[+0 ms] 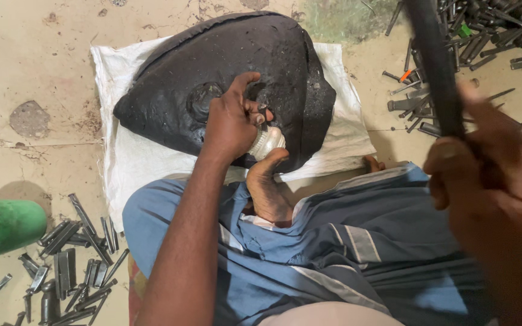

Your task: The person sits cross-legged on the floor and uses a hammer and chisel to shape a large dark metal object resting on a white sack. The person repeatedly strikes the chisel with the hammer to chip away material from the object's surface.

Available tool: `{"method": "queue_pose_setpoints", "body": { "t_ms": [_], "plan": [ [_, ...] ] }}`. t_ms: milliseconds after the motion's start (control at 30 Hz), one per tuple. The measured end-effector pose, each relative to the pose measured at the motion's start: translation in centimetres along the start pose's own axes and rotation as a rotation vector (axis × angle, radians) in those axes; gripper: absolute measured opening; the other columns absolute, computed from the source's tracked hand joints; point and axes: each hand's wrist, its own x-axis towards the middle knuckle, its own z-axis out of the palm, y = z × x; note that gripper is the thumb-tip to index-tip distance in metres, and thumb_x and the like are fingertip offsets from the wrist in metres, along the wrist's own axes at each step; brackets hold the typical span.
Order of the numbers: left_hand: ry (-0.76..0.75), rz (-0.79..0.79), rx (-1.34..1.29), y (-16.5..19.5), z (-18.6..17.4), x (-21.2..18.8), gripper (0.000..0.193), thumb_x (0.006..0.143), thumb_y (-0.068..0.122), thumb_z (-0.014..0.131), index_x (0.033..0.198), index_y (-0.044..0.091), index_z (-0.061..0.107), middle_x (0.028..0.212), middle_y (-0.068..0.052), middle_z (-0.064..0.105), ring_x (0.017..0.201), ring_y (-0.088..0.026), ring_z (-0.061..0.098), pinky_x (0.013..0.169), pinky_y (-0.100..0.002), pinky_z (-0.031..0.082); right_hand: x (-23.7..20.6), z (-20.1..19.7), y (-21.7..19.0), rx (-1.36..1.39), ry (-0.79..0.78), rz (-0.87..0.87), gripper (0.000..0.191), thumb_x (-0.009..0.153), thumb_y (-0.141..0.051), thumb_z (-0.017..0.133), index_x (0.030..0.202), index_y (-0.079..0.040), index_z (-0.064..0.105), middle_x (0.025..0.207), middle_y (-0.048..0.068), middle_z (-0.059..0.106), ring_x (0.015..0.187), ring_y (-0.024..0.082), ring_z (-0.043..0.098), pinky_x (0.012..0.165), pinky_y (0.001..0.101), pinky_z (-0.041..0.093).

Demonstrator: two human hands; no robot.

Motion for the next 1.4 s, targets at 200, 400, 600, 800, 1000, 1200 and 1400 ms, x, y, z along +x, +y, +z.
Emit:
{"method": "queue_pose_setpoints", "body": {
  "t_ms": [200, 400, 600, 800, 1000, 1200, 1400],
  "plan": [
    [0.011, 0.028, -0.005, -0.1, 0.0, -0.1, 0.061, 0.082, -0.012, 0.066, 0.139, 0.006, 0.055, 0.075, -0.008, 0.076, 0.076, -0.014, 0.08, 0.068, -0.029, 0.06, -0.1, 0.7, 1.5, -0.034, 0.02, 0.259, 0.03, 0.118, -0.024, 0.04, 0.132, -0.005, 0.059, 0.069, 0.01, 0.062, 0.054, 0.017, 0.056, 0.05, 0.0321, 0.046],
    [0.024, 0.04, 0.024, -0.1, 0.0, -0.3, 0.063, 0.081, -0.013, 0.064, 0.14, 0.008, 0.055, 0.074, -0.009, 0.076, 0.075, -0.016, 0.079, 0.069, -0.029, 0.059, 1.8, 4.3, 0.0, -0.235, -0.493, 0.116, 0.053, 0.1, -0.023, 0.065, 0.153, -0.027, 0.057, 0.074, 0.013, 0.069, 0.061, 0.021, 0.066, 0.061, 0.0365, 0.058],
    [0.029, 0.056, -0.07, -0.5, 0.1, -0.7, 0.062, 0.084, -0.013, 0.061, 0.141, 0.009, 0.054, 0.081, -0.007, 0.078, 0.079, -0.016, 0.081, 0.069, -0.029, 0.06, 0.4, 2.6, -0.2, -0.033, -0.034, -0.004, 0.044, 0.106, -0.01, 0.06, 0.149, -0.017, 0.056, 0.075, 0.009, 0.07, 0.063, 0.016, 0.065, 0.057, 0.0331, 0.053],
    [0.039, 0.074, 0.064, -0.7, 0.2, -0.7, 0.062, 0.083, -0.012, 0.064, 0.14, 0.01, 0.054, 0.078, -0.011, 0.077, 0.079, -0.02, 0.08, 0.071, -0.031, 0.059, 0.8, 4.4, 0.9, -0.108, -0.342, -0.147, 0.053, 0.092, -0.011, 0.068, 0.144, -0.007, 0.061, 0.07, 0.011, 0.069, 0.055, 0.016, 0.063, 0.051, 0.0345, 0.053],
    [0.041, 0.113, -0.022, -0.5, 0.4, -0.8, 0.064, 0.084, -0.012, 0.065, 0.142, 0.011, 0.052, 0.087, -0.011, 0.08, 0.086, -0.019, 0.082, 0.075, -0.031, 0.062, -0.3, 3.9, 0.3, -0.099, -0.024, 0.017, 0.032, 0.102, -0.015, 0.064, 0.134, -0.017, 0.065, 0.074, 0.01, 0.07, 0.06, 0.015, 0.065, 0.059, 0.0334, 0.054],
    [0.101, 0.043, -0.107, -1.2, -0.2, -0.6, 0.065, 0.089, -0.012, 0.06, 0.148, 0.015, 0.049, 0.088, -0.009, 0.08, 0.083, -0.018, 0.077, 0.074, -0.032, 0.058, -1.3, 5.7, 3.8, -0.048, -0.175, 0.01, 0.041, 0.095, -0.012, 0.068, 0.136, -0.01, 0.067, 0.069, 0.007, 0.067, 0.054, 0.01, 0.064, 0.052, 0.0301, 0.053],
    [0.51, 0.082, 0.053, -2.6, 0.1, 1.7, 0.066, 0.094, -0.009, 0.06, 0.151, 0.02, 0.046, 0.09, -0.007, 0.075, 0.078, -0.019, 0.073, 0.07, -0.035, 0.057, -4.8, 5.8, 7.8, 0.121, -0.031, 0.337, 0.044, 0.098, -0.012, 0.066, 0.142, -0.011, 0.064, 0.067, 0.004, 0.066, 0.051, 0.01, 0.058, 0.047, 0.0285, 0.048]
  ]
}}
